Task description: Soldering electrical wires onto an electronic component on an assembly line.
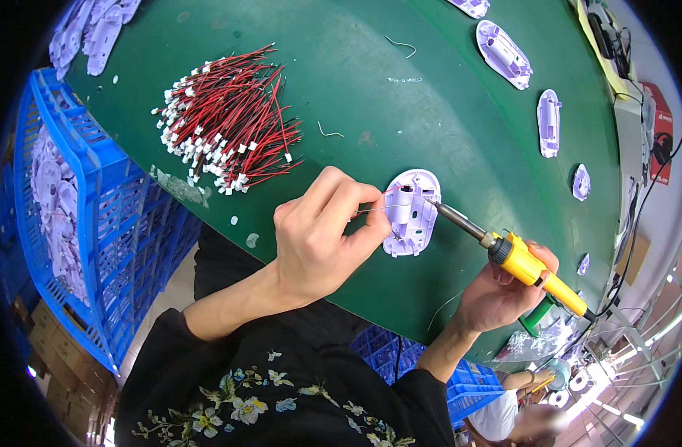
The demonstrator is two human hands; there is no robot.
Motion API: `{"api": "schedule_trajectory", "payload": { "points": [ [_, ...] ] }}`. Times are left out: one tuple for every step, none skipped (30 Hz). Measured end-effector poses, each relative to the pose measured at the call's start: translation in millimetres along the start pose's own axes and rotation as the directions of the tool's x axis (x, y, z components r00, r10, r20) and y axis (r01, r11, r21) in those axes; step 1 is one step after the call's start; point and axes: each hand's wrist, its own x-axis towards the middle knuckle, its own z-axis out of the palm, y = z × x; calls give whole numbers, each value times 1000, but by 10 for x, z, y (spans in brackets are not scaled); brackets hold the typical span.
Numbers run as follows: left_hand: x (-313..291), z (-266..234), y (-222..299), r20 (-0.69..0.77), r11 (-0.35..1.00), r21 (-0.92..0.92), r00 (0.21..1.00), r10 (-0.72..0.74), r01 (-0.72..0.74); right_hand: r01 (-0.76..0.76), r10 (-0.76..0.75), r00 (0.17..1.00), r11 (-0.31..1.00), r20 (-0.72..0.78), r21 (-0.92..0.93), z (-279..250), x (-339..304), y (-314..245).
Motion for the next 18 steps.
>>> {"api": "schedule_trajectory", "payload": {
  "points": [
    [-2, 5, -7, -3, 1000, -6, 1000, 4, -4, -2, 2, 1000, 1000, -25, -7, 15, -8, -4],
    [-2, 7, -11, -6, 1000, -11, 1000, 9, -9, -3, 3, 1000, 1000, -25, -6, 19, -8, -10],
    [1, 5, -12, -6, 1000, -10, 1000, 9, -9, -13, 13, 1000, 1000, 15, 9, 21, -9, -15],
    [2, 2, -12, -2, 1000, -8, 1000, 8, -8, -24, 23, 998, 999, 55, 22, 20, -11, -19],
    [3, 1, -11, 3, 1000, -7, 1000, 8, -8, -24, 22, 998, 999, 54, 22, 26, -18, -15],
    [4, 1, -8, 4, 1000, -8, 1000, 8, -8, -16, 17, 999, 1000, 50, -13, 37, -25, -9],
    [3, -5, -3, 5, 1000, -4, 1000, 3, -3, -10, 12, 999, 999, 47, -46, 46, -28, -4],
    [3, -9, 0, 5, 1000, 0, 1000, -3, 3, -10, 12, 999, 999, 47, -46, 45, -24, -5],
    [1, -12, 3, 6, 1000, 1, 1000, -2, 2, -19, 21, 997, 1000, 75, -23, 40, -17, -8],
    [2, -14, 6, 5, 1000, 4, 1000, -6, 6, -28, 28, 994, 1000, 104, -1, 39, -9, -10],
    [4, -14, 8, 4, 1000, 8, 1000, -10, 10, -27, 27, 994, 1000, 104, -1, 50, -8, -8],
    [6, -13, 8, 3, 1000, 7, 1000, -10, 10, -23, 23, 997, 1000, 68, -9, 67, -10, -4],
    [7, -12, 4, 1, 1000, 6, 1000, -4, 4, -19, 20, 999, 1000, 33, -16, 79, -11, -1],
    [7, -10, -1, -2, 1000, 5, 1000, 2, -2, -19, 19, 999, 1000, 34, -16, 79, -12, -2],
    [8, -7, -5, -3, 1000, 5, 1000, 2, -2, -18, 19, 998, 1000, 52, -16, 75, -15, -4],
    [7, -2, -8, -7, 1000, 2, 1000, 3, -3, -18, 19, 997, 1000, 71, -15, 72, -17, -6],
    [7, 0, -8, -10, 1000, 0, 1000, 5, -5, -18, 19, 997, 1000, 73, -14, 73, -20, -7],
    [7, -2, -7, -12, 1000, 1, 1000, 4, -4, -25, 26, 996, 1000, 80, -15, 76, -23, -8]
  ]
}}
